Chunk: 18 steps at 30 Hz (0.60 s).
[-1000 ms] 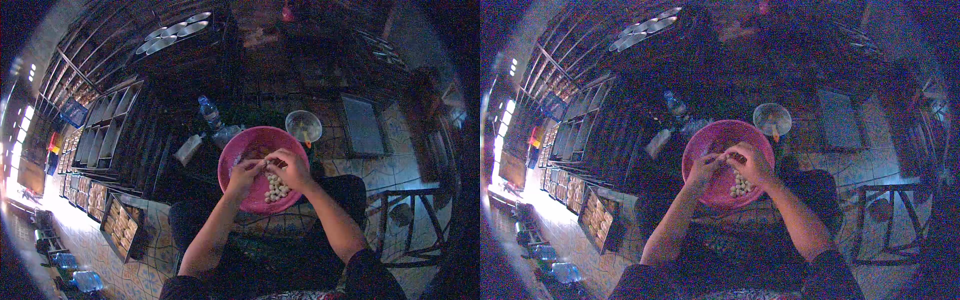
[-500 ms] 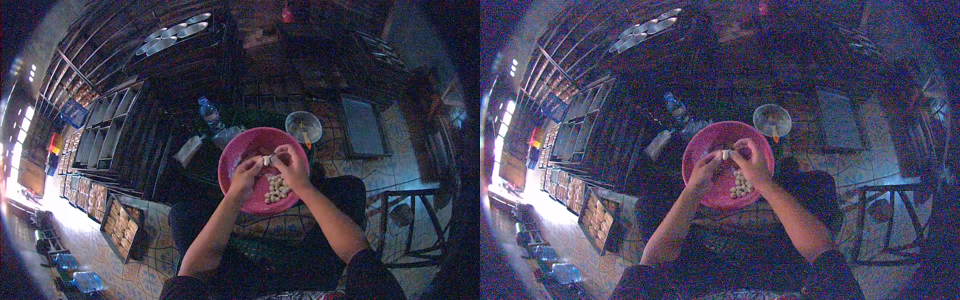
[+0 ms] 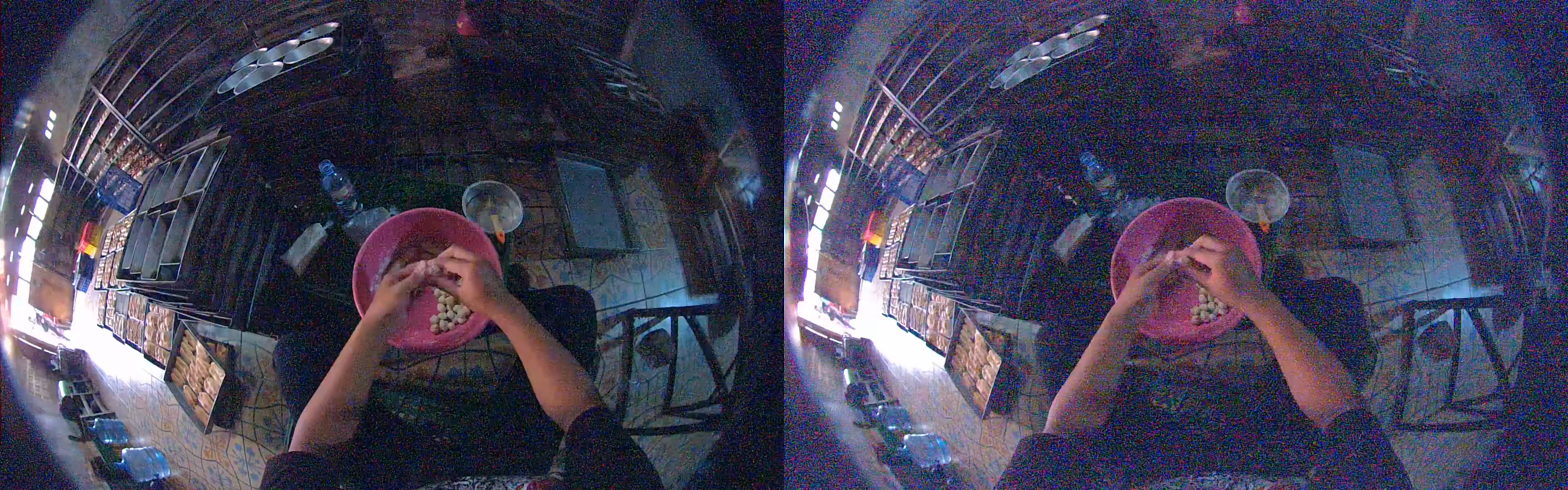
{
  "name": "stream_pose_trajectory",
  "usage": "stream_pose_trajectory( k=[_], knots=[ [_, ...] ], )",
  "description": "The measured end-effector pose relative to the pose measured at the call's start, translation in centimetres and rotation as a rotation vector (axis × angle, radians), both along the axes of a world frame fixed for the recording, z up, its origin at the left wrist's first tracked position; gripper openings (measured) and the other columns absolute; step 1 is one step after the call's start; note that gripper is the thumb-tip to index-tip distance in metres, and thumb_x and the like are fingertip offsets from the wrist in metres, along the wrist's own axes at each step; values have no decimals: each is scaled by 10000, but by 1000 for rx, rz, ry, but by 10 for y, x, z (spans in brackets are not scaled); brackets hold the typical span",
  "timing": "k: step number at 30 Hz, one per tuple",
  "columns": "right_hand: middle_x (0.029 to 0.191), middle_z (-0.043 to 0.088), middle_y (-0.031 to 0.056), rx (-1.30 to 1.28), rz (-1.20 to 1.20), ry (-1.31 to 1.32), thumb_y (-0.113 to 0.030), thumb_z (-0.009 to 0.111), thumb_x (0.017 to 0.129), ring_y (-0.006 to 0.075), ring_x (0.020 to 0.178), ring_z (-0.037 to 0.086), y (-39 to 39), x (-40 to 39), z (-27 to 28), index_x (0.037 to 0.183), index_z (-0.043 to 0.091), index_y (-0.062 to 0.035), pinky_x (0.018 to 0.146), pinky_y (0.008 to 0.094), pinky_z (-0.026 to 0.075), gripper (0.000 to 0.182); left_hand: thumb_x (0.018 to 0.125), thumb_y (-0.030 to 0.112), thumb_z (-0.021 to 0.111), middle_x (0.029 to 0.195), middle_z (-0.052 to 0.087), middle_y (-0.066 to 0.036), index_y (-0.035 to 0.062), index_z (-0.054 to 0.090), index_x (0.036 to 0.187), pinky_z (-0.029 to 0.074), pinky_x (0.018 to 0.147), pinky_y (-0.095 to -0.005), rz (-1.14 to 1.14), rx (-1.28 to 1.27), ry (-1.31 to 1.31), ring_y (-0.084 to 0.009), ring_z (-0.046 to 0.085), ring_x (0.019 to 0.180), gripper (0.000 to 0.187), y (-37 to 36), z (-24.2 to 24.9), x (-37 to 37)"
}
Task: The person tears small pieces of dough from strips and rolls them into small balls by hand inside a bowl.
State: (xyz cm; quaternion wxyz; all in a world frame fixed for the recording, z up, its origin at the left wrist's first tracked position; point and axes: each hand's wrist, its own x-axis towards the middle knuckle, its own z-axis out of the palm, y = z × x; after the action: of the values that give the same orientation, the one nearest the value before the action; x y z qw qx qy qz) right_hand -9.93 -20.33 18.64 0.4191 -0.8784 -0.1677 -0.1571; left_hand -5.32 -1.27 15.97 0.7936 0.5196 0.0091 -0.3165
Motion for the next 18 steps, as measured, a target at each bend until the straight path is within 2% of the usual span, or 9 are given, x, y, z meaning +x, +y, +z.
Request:
stream_pose_trajectory(
  k=[2, 5, 9, 10, 11, 12, 15, 17, 18],
  knots=[
    [1017, 683, 96, -62, 2, -4, -171, 760, 846, 298, 929, 695, -2, -3, -3, 1093, 724, -58, 809, 387, 568, 274, 1021, 227, 612, 1119, 704, -73, -22, 661, 1216, 479, 961, -287, -162, 171, -163, -142, 643, 1060, 320, 1, 13, -2],
    [1022, 680, 89, -124, -28, -25, -169, 750, 840, 293, 924, 695, 0, -6, -12, 1101, 726, -81, 797, 392, 575, 276, 1012, 206, 608, 1161, 693, -64, 12, 646, 1260, 514, 944, -334, -96, 151, -127, -175, 653, 1046, 318, -2, -21, 4],
    [1026, 683, 92, -163, -85, -26, -180, 732, 850, 291, 911, 700, 3, -7, -6, 1088, 729, -84, 795, 390, 580, 256, 1010, 182, 606, 1191, 690, -60, 0, 641, 1274, 509, 963, -332, -41, 89, 10, -176, 651, 1068, 323, -3, -22, 2],
    [1026, 683, 92, -165, -86, -29, -180, 732, 850, 291, 911, 700, 2, -5, -10, 1088, 729, -84, 795, 390, 580, 256, 1007, 199, 620, 1161, 695, -54, 6, 648, 1268, 516, 904, -292, -28, 192, -51, -143, 649, 1032, 326, -3, -29, 3],
    [996, 673, 80, -208, -97, -144, -175, 759, 830, 268, 872, 699, 2, -2, -18, 1094, 724, -68, 751, 372, 577, 287, 1005, 216, 634, 1130, 699, -47, 13, 655, 1262, 522, 845, -252, -14, 295, -112, -110, 647, 995, 329, -3, -36, 4],
    [965, 663, 68, -251, -107, -257, -171, 786, 810, 244, 834, 698, 2, -1, -18, 1101, 720, -53, 707, 353, 575, 320, 1005, 216, 634, 1130, 699, -47, 13, 655, 1262, 522, 845, -252, -13, 294, -112, -110, 647, 995, 329, -5, -33, 3],
    [954, 663, 62, -276, -112, -302, -178, 788, 807, 232, 827, 689, 4, -1, -15, 1070, 722, -61, 707, 349, 570, 295, 1004, 215, 635, 1146, 691, -37, 29, 613, 1316, 530, 826, -265, 41, 247, -71, -122, 653, 972, 364, -5, -26, 2],
    [953, 664, 61, -287, -103, -303, -185, 793, 797, 236, 838, 683, 6, -4, -4, 1047, 721, -63, 718, 354, 568, 287, 1044, 253, 558, 1151, 665, -38, 113, 590, 1314, 561, 881, -347, -27, 0, 186, -175, 657, 1019, 305, -1, -24, 5],
    [953, 665, 59, -297, -100, -304, -192, 798, 788, 239, 849, 678, 8, -4, 0, 1024, 720, -65, 728, 359, 566, 280, 1044, 253, 558, 1151, 665, -38, 113, 590, 1314, 561, 881, -347, -21, -2, 187, -175, 657, 1019, 305, 2, -16, 5]
  ],
)
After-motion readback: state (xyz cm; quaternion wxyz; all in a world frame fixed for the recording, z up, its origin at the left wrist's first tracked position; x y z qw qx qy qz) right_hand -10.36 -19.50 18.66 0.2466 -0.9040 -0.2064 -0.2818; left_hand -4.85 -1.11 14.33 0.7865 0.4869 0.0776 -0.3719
